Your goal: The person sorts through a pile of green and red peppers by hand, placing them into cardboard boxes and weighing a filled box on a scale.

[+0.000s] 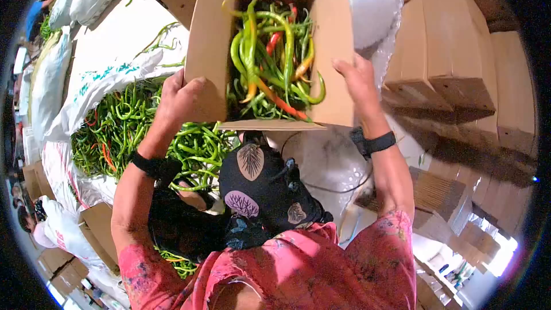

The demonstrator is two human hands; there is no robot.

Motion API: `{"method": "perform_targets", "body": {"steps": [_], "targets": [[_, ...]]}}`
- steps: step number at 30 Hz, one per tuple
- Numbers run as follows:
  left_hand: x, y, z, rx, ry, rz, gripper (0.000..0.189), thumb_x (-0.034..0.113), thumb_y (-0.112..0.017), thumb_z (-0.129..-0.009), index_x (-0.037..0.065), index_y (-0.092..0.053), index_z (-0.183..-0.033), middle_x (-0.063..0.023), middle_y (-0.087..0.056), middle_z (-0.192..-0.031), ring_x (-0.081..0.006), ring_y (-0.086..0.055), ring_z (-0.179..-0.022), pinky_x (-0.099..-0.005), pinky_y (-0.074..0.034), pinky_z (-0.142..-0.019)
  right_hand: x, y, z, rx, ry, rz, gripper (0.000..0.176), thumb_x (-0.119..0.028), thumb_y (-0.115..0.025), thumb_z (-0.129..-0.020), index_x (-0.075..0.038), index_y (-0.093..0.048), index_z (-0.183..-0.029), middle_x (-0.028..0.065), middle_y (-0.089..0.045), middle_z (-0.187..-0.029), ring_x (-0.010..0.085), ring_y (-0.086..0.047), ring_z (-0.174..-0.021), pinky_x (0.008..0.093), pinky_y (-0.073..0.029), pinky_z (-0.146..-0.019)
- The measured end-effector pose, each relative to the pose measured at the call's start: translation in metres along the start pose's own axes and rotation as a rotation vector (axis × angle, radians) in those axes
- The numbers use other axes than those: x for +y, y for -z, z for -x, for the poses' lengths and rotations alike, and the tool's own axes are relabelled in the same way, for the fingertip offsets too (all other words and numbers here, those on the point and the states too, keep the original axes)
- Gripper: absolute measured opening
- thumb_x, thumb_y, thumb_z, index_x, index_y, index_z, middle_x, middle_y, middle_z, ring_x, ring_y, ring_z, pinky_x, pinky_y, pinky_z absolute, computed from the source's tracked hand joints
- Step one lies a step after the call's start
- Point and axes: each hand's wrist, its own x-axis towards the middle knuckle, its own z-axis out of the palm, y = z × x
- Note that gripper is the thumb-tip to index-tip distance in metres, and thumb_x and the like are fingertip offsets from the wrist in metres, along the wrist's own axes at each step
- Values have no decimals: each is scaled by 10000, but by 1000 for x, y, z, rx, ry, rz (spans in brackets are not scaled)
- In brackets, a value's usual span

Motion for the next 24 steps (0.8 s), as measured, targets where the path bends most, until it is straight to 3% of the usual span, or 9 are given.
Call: {"method": "perform_targets", "body": {"steps": [1, 3, 4, 5, 11, 15, 17, 19, 24], "targets": [[16, -10, 6, 52, -151, -304, 333, 158, -592, -831, -57, -622, -1084, -128, -708, -916, -187, -662, -839, -349, -519, -769, 2, -5, 6, 40, 91, 170, 303, -175, -630, -845, 50, -659, -1046, 76, -702, -893, 126, -611, -769, 309, -504, -722], [12, -4, -1, 41, -178, -191, 315, 162, -586, -856, -59, -627, -1077, -132, -714, -937, -206, -681, -823, -342, -528, -751, -11, -6, 7, 32, 10, 132, 299, -166, -623, -849, 53, -659, -1050, 73, -698, -899, 123, -610, -781, 304, -503, -730], [-5, 13, -12, -88, 49, 97, 315, 99, -583, -888, -53, -600, -1163, -102, -696, -973, -133, -637, -848, -301, -517, -794, -22, -7, 3, 14, -48, 85, 296, -157, -617, -852, 56, -659, -1053, 70, -694, -905, 120, -610, -792, 299, -501, -738], [0, 32, -15, -131, 254, 34, 297, 128, -595, -892, -42, -622, -1134, -91, -698, -955, -118, -633, -820, -290, -520, -768, -27, -6, 3, 2, -111, 32, 292, -149, -610, -856, 59, -659, -1056, 67, -691, -912, 118, -609, -803, 293, -500, -745], [42, 2, 1, -65, -43, -278, 336, 207, -601, -875, -70, -638, -1062, -59, -674, -903, -134, -598, -806, -297, -493, -729, -37, 23, -1, 3, -52, 65, 291, -131, -604, -847, 59, -661, -1060, 61, -688, -901, 103, -606, -817, 270, -496, -744], [22, -7, 6, -6, 96, 116, 293, 166, -642, -840, -67, -657, -1017, -87, -686, -814, -124, -610, -742, -298, -499, -672, -7, 21, 3, -2, -6, 110, 305, -137, -605, -838, 70, -647, -1059, 69, -692, -886, 112, -601, -787, 287, -495, -738], [16, -7, 1, -29, 62, -40, 201, 109, -628, -851, -55, -657, -964, -55, -672, -806, -101, -587, -717, -274, -488, -638, -13, 20, -10, 6, 126, 289, 310, -140, -602, -839, 70, -643, -1064, 72, -695, -879, 117, -604, -778, 291, -498, -739], [16, -4, 8, -57, -94, -230, 248, 151, -622, -883, -38, -643, -1041, -46, -674, -899, -108, -587, -730, -267, -493, -670, -23, 12, 6, 13, 16, 252, 314, -142, -602, -842, 57, -639, -1081, 73, -697, -858, 121, -606, -774, 300, -502, -749], [23, -1, 12, -3, 38, -34, 236, 128, -621, -857, -44, -657, -1015, -45, -680, -824, -111, -588, -722, -272, -490, -663, -25, 5, 13, 26, 79, 139, 287, -133, -594, -834, 27, -663, -1061, 91, -711, -853, 121, -636, -776, 317, -517, -727]]}}
